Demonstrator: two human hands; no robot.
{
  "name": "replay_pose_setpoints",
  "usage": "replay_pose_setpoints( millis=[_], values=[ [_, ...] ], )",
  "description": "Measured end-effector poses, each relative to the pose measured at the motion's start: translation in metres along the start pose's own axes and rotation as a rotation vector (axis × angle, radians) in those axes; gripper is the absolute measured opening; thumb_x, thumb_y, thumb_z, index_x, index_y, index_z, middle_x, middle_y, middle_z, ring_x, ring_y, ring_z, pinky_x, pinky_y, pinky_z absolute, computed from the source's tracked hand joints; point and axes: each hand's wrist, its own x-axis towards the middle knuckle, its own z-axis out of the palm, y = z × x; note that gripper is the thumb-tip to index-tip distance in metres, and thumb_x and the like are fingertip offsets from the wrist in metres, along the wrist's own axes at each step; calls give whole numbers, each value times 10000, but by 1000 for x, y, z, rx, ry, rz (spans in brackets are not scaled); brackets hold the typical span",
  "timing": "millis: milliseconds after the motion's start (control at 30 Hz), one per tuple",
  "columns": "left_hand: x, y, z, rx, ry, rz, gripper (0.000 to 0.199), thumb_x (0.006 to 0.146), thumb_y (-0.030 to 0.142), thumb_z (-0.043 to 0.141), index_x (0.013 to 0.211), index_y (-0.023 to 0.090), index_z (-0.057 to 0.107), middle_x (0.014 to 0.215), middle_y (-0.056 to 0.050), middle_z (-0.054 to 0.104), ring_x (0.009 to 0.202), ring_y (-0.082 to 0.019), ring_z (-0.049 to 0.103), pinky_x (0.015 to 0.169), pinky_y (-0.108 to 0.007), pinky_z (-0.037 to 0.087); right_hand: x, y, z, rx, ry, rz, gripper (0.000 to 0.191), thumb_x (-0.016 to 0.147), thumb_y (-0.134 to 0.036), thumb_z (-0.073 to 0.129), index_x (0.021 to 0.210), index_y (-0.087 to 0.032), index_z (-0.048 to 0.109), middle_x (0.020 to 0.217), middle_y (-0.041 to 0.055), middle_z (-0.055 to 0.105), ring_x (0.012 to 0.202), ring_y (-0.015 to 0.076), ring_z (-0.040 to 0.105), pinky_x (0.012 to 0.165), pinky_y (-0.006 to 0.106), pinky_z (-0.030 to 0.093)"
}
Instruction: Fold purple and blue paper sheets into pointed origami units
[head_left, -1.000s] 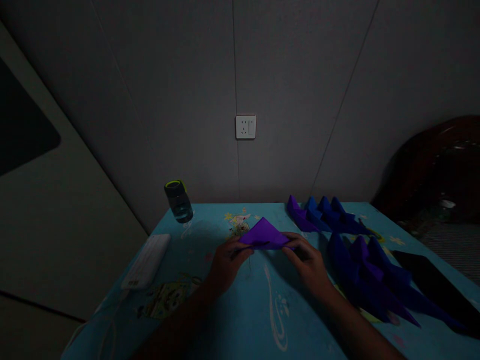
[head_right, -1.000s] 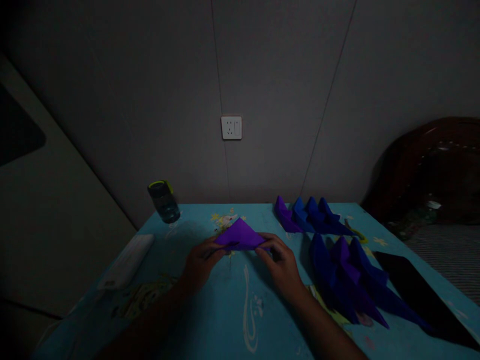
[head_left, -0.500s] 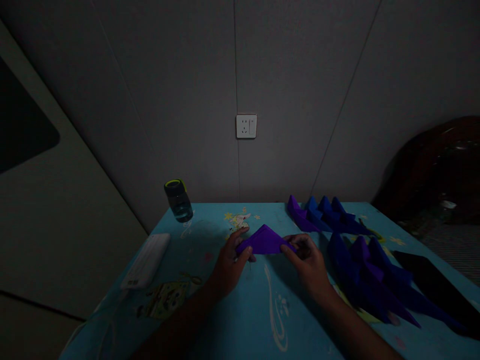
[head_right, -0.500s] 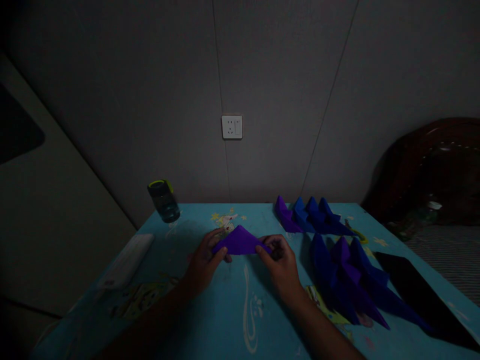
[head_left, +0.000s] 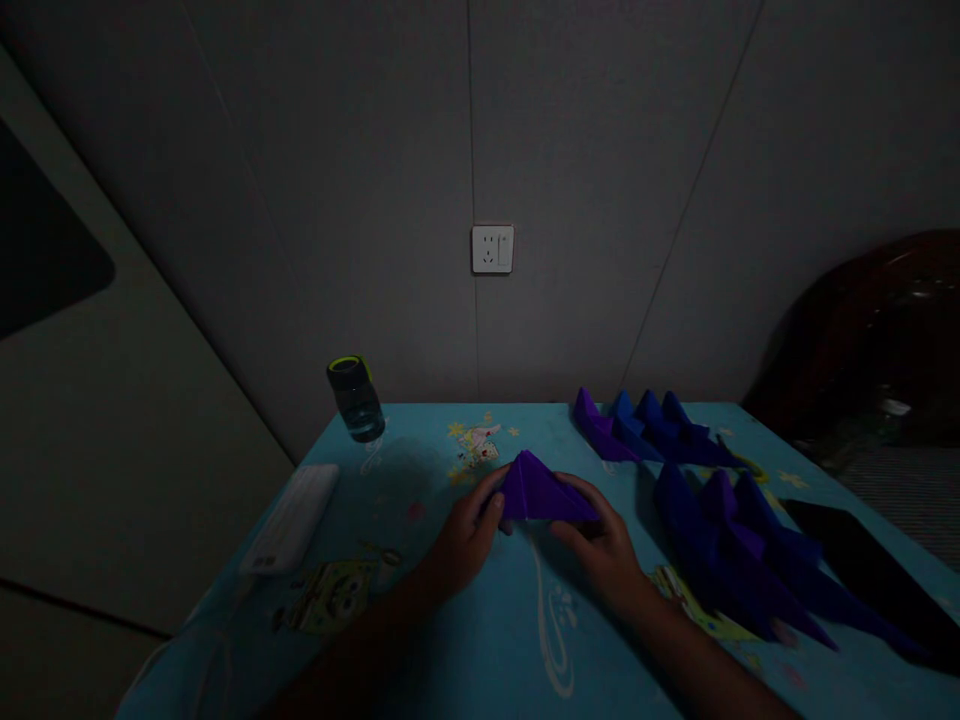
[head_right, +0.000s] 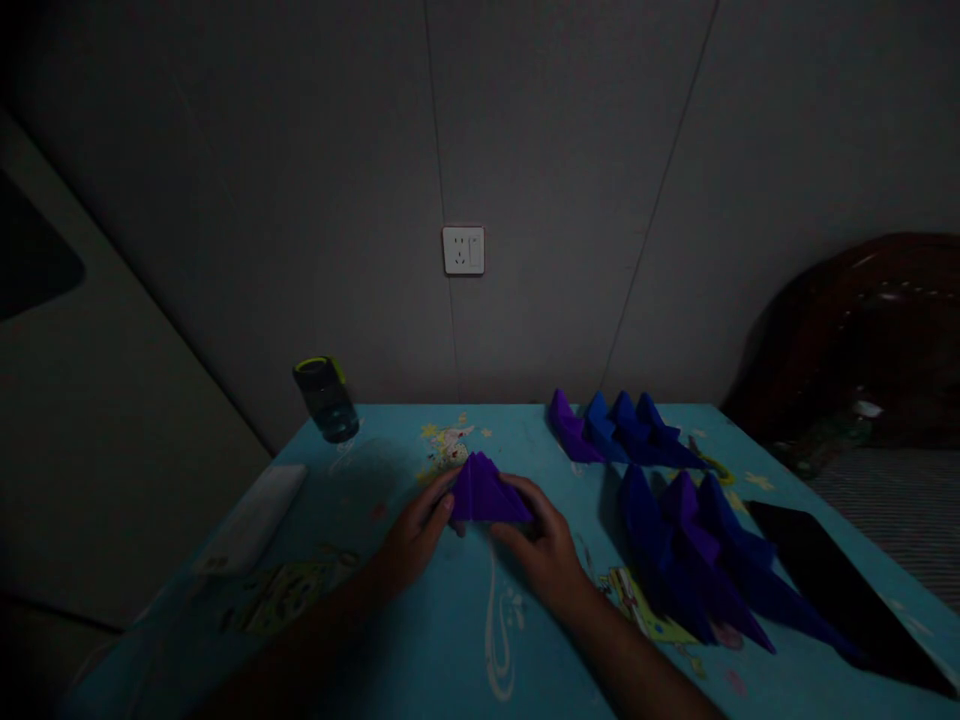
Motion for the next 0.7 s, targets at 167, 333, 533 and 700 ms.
replay_pose_setpoints(
  millis=[167,333,533,700],
  values=[
    [-2,1,1,67,-45,-4,504,995,392,354,1460,198,369,701,-3,610,641,-146,582,654,-267,480,1,3,2,-116,-32,-194,389,844,-347,693,1220,-320,594,1107,36,656,967,213,635,832,316,521],
    [-3,1,2,216,-95,82,468,1001,340,333,1441,210,423,898,-69,710,803,-184,659,818,-331,525,1,9,5,-200,-61,-300,404,887,-320,639,1274,-344,525,1127,41,581,1015,210,584,873,325,497],
    [-6,5,2,295,-134,213,490,992,287,376,1480,259,346,1484,-74,457,1360,-225,420,1148,-403,328,-3,15,7,-300,-90,-375,454,894,-261,623,1311,-344,464,1183,63,511,1095,228,529,926,368,469],
    [-8,3,0,373,-184,245,554,983,296,406,1514,247,254,1535,-87,382,1407,-234,356,1170,-428,301,-3,16,5,-403,-103,-415,514,897,-246,611,1368,-351,432,1192,67,495,1110,233,517,953,385,456]
  ],
)
